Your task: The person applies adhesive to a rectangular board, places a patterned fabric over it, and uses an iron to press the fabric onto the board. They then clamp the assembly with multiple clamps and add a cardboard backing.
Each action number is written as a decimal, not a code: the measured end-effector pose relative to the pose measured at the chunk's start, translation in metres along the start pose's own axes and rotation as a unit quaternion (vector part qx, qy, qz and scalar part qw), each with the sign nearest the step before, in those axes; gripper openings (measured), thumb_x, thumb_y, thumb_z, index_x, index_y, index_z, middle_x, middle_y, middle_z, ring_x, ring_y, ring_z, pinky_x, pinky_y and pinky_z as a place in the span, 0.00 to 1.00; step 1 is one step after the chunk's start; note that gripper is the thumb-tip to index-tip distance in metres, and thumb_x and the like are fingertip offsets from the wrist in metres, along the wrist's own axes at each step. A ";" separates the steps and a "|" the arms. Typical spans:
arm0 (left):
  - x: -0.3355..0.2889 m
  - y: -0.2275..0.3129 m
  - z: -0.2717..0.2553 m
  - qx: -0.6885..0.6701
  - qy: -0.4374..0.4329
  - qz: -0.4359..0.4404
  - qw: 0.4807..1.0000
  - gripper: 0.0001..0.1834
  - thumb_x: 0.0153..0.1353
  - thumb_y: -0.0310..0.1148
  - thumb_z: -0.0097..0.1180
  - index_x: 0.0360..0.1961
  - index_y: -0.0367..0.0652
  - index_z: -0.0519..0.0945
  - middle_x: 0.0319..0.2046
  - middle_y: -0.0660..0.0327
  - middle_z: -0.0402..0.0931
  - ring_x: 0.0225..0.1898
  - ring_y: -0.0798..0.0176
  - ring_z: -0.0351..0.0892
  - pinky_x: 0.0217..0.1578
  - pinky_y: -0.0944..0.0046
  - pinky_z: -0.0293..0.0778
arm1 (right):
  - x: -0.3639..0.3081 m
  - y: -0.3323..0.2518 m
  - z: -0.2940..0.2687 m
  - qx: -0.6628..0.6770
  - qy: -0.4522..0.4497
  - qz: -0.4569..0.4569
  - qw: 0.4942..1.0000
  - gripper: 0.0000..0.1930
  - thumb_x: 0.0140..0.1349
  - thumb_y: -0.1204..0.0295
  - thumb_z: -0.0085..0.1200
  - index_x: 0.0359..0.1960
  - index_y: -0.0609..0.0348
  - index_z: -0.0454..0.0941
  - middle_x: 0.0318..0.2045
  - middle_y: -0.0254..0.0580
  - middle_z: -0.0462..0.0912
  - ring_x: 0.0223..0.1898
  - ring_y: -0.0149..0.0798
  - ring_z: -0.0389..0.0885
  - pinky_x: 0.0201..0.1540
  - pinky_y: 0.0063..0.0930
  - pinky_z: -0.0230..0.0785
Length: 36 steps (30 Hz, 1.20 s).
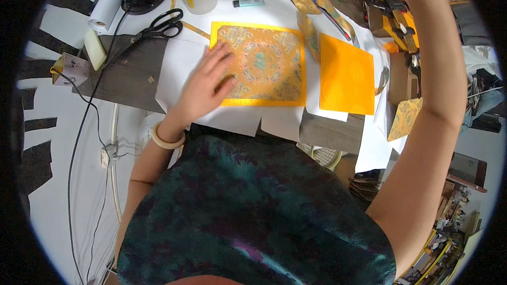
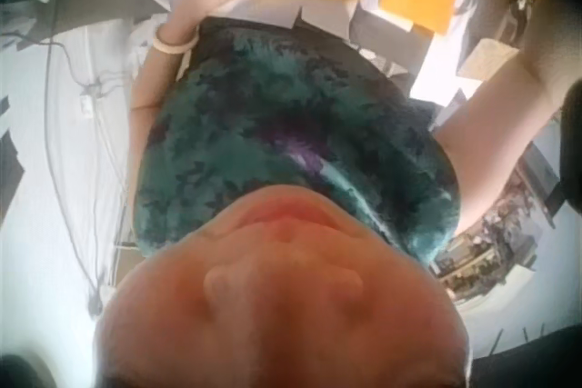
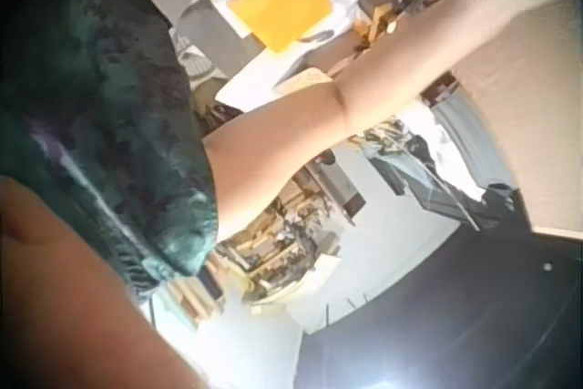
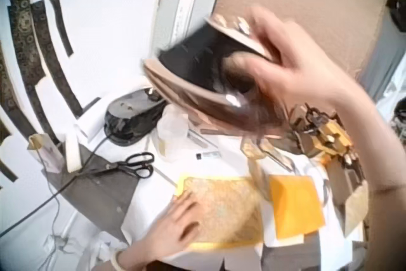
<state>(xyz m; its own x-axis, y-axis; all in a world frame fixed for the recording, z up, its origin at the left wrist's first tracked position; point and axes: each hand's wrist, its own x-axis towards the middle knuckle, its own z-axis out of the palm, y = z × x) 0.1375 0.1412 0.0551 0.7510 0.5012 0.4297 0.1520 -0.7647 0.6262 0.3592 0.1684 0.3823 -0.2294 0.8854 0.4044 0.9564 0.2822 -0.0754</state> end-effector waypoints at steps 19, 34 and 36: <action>0.009 -0.002 -0.004 0.057 -0.029 0.026 0.998 0.22 0.64 0.35 0.64 0.53 0.30 0.79 0.61 0.39 0.73 0.67 0.33 0.68 0.70 0.39 0.61 | -0.234 0.008 0.108 0.280 -0.060 0.389 0.876 0.33 0.69 0.62 0.56 0.74 0.45 0.61 0.50 0.60 0.84 0.43 0.54 0.88 0.51 0.42 0.77; 0.037 -0.002 0.029 0.175 -0.071 0.046 0.981 0.39 0.70 0.57 0.54 0.71 0.37 0.70 0.74 0.39 0.59 0.78 0.35 0.50 0.75 0.32 0.40 | -0.227 0.015 0.095 0.244 -0.083 0.472 0.843 0.31 0.73 0.55 0.55 0.73 0.46 0.62 0.42 0.55 0.85 0.40 0.52 0.87 0.44 0.41 0.78; 0.037 -0.002 0.029 0.175 -0.076 0.044 0.981 0.41 0.67 0.59 0.56 0.70 0.37 0.71 0.73 0.39 0.60 0.77 0.35 0.51 0.75 0.31 0.40 | -0.215 0.012 0.094 0.333 -0.062 0.539 0.771 0.30 0.73 0.56 0.55 0.73 0.45 0.62 0.34 0.48 0.83 0.30 0.42 0.86 0.34 0.37 0.79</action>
<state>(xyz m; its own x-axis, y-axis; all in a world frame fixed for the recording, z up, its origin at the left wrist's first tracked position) 0.1836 0.1494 0.0507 0.8541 0.3820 0.3529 0.2746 -0.9076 0.3177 0.4027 0.0161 0.2084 0.5792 0.7549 -0.3076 0.3074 -0.5518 -0.7753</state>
